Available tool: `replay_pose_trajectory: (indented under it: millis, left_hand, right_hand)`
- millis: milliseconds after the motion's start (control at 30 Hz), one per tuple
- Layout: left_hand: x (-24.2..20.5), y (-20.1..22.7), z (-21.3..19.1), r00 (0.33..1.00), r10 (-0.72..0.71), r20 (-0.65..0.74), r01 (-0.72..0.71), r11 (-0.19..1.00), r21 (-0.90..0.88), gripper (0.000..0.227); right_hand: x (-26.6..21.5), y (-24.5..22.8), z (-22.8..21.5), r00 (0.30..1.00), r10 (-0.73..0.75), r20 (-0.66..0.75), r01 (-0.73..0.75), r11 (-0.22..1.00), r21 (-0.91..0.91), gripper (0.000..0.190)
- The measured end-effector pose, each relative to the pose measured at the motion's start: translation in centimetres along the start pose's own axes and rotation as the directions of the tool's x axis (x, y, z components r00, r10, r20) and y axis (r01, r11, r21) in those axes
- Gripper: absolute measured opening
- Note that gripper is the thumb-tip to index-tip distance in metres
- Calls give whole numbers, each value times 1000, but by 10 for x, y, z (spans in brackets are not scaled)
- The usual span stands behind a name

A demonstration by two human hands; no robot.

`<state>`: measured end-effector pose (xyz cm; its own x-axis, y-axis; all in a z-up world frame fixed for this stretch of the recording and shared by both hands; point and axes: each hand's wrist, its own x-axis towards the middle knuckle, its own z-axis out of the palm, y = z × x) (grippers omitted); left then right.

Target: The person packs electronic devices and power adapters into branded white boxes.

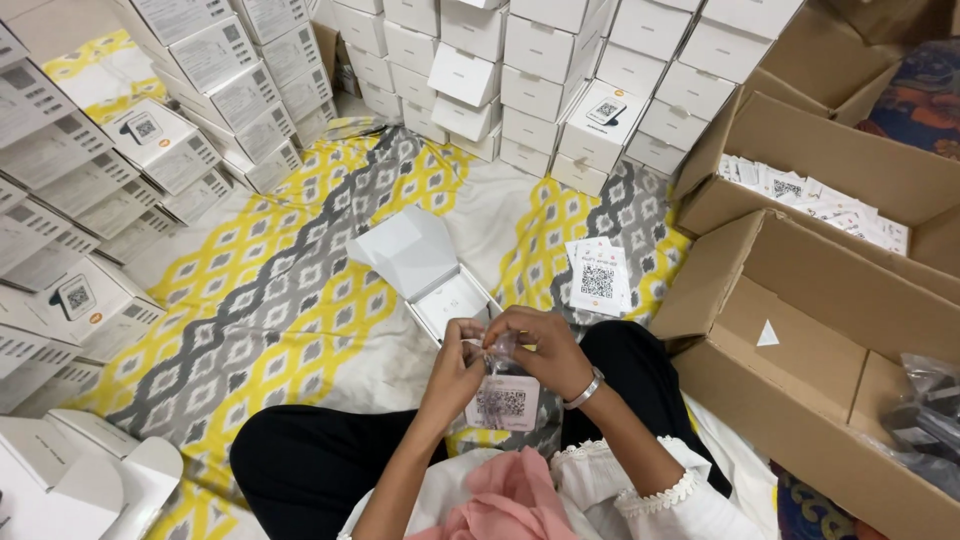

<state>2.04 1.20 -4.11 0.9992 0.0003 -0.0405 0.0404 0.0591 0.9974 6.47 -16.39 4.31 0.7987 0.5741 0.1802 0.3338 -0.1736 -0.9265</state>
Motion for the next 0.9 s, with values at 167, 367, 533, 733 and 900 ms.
replay_pose_trajectory:
  millis: [167, 367, 533, 733, 900]
  left_hand:
    - [-9, 25, -16, 998, 67, -13, -67, 997, 42, 32]
    - [-18, 8, -13, 993, 109, -50, -101, 984, 150, 33]
    - [-9, -3, -12, 972, -230, -35, 175, 823, -540, 37]
    - [-4, -68, -29, 827, -554, -93, 202, 449, -871, 37]
    - [8, -108, -46, 753, -643, -140, 215, 442, -871, 42]
  right_hand:
    - [6, 41, 5, 994, 25, -102, -1, 973, 229, 18]
    - [27, 60, 4, 947, 276, -167, -102, 749, 655, 15]
    - [37, 104, 22, 909, 416, 0, -204, 445, 872, 13]
    - [-4, 172, 76, 894, 441, -76, -318, 746, 586, 31]
    - [-31, 178, 80, 885, 463, 49, -391, 681, 619, 66]
